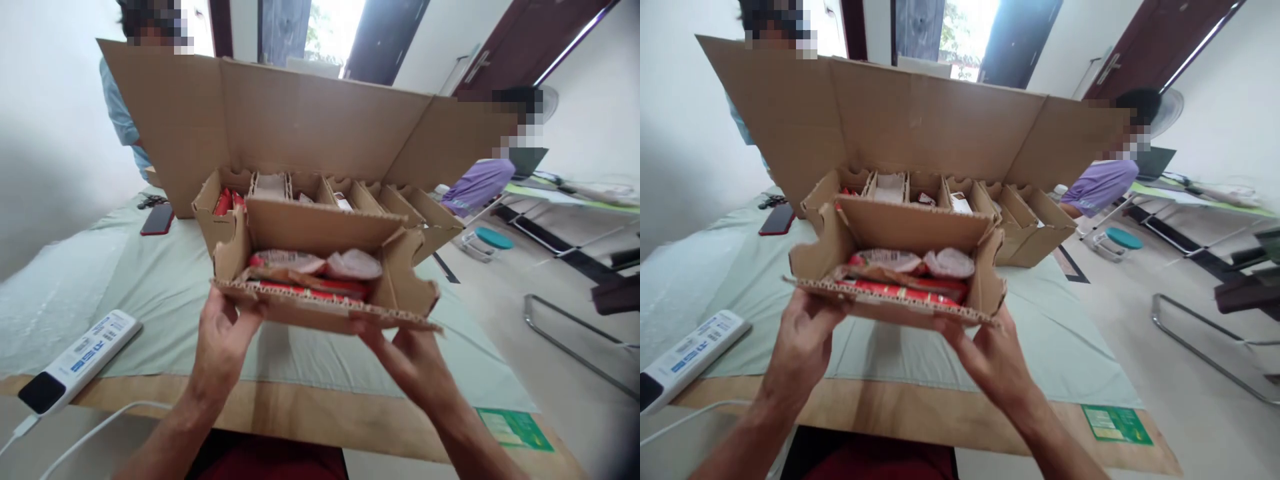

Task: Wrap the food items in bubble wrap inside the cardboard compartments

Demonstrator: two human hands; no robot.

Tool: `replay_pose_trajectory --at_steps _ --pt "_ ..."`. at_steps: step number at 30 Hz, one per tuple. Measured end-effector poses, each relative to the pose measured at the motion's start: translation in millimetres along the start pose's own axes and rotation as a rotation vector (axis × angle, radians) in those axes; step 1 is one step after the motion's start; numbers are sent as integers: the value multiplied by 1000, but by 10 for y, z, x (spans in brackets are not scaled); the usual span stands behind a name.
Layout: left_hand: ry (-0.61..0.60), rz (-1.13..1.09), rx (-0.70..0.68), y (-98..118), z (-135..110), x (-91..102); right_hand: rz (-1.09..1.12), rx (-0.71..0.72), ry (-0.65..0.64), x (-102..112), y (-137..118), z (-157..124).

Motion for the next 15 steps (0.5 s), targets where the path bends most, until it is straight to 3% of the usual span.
replay_pose_trajectory --at_steps 2,4,6,9,12,15 --pt "52 -45 53 -130 -137 164 80 -53 -34 -131 -50 -177" --pt "191 -57 17 -185 -88 421 172 -68 -84 -394 -135 -213" --pt "337 -70 -103 -161 111 688 254 -62 -131 -716 -223 -155" --pt "449 -69 -216 -91 483 979 341 -23 -168 -1188 -331 -101" --pt "542 -67 -237 -118 710 1121 334 35 -222 -1531 -375 -250" --pt "629 -81 -176 -250 680 1159 281 154 -375 -1641 -288 -493"
Point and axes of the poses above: each hand's wrist, its own z-axis towards the middle knuckle, its own x-axis out of the back of the hand, y = z × x, the point moved 1 cm from there along z, towards the middle knuckle, and after that the axes turned 1 degree about z, right-handed, at the moved point
